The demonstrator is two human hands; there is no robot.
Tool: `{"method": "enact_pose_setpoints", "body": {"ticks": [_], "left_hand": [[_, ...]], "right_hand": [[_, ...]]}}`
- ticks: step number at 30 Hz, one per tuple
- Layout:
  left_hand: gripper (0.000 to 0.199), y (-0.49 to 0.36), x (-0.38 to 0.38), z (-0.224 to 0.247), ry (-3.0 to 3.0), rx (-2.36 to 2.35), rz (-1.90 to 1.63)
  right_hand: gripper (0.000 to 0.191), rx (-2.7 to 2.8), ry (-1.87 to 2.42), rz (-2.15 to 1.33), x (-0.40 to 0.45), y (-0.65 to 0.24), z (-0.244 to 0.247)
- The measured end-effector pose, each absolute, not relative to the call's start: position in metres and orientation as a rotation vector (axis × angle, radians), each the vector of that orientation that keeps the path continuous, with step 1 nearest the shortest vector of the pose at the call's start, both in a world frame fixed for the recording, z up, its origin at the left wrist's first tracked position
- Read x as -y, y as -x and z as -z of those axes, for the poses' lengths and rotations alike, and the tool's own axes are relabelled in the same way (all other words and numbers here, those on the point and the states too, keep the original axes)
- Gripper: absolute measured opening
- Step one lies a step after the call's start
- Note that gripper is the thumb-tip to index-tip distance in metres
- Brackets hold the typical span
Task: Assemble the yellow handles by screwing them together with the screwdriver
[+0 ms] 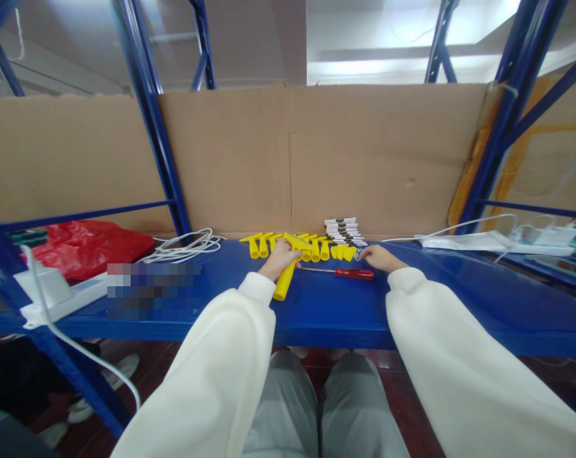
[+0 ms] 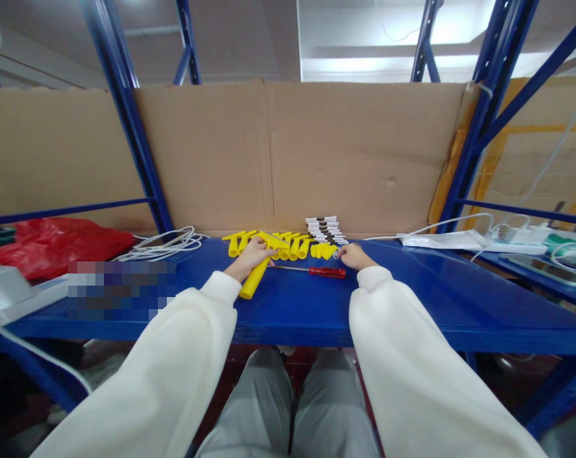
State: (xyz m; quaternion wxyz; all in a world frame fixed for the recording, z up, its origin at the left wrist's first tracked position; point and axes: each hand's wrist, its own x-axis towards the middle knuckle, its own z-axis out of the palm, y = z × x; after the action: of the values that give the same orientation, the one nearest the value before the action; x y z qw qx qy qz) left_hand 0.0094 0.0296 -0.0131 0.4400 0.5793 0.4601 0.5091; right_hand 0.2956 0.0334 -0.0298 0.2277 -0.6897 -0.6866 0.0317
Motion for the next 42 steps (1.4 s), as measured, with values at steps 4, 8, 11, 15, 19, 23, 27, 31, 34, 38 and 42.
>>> {"method": "enact_pose_setpoints", "body": {"ticks": [4,8,11,15,19,23,27,31,34,38,42], "left_hand": [[0.040,-0.0085,-0.0319,0.0164,-1.446,-1.153,-1.268],[0.038,-0.0076,-0.0326,0.0177,-1.461,-1.153,-1.248],[0.039,-0.0070,-0.0330,0.0181,-1.473,-1.152,-1.234],[0.043,-0.0069,-0.0325,0.0170,-1.479,-1.164,-1.214],[0.040,-0.0073,-0.0309,0.0156,-1.490,-1.167,-1.209],[0.040,-0.0075,-0.0305,0.0153,-1.485,-1.162,-1.213],[0.043,-0.0074,-0.0310,0.0158,-1.486,-1.154,-1.222],[0.041,-0.0075,-0.0304,0.0155,-1.493,-1.157,-1.219],[0.042,-0.0076,-0.0295,0.0147,-1.495,-1.155,-1.214],[0.042,-0.0075,-0.0284,0.0139,-1.491,-1.146,-1.211],[0.045,-0.0076,-0.0261,0.0124,-1.480,-1.148,-1.209]], "right_hand": [[0.037,1.802,1.878,-0.026,-0.0347,-0.2990,0.0289],[0.035,1.834,1.944,-0.069,-0.0361,-0.3021,0.0300],[0.033,1.866,1.956,-0.085,-0.0371,-0.3023,0.0321],[0.032,1.870,1.944,-0.114,-0.0383,-0.3013,0.0342],[0.035,1.891,1.928,-0.154,-0.0370,-0.3001,0.0333],[0.039,1.868,1.932,-0.117,-0.0337,-0.2985,0.0305],[0.040,1.898,1.877,-0.128,-0.0311,-0.2968,0.0290],[0.039,1.895,1.896,-0.146,-0.0310,-0.2961,0.0295],[0.040,1.895,1.895,-0.121,-0.0323,-0.2969,0.0302],[0.041,1.894,1.873,-0.090,-0.0344,-0.2985,0.0313],[0.039,1.866,1.903,-0.080,-0.0368,-0.3011,0.0324]]}}
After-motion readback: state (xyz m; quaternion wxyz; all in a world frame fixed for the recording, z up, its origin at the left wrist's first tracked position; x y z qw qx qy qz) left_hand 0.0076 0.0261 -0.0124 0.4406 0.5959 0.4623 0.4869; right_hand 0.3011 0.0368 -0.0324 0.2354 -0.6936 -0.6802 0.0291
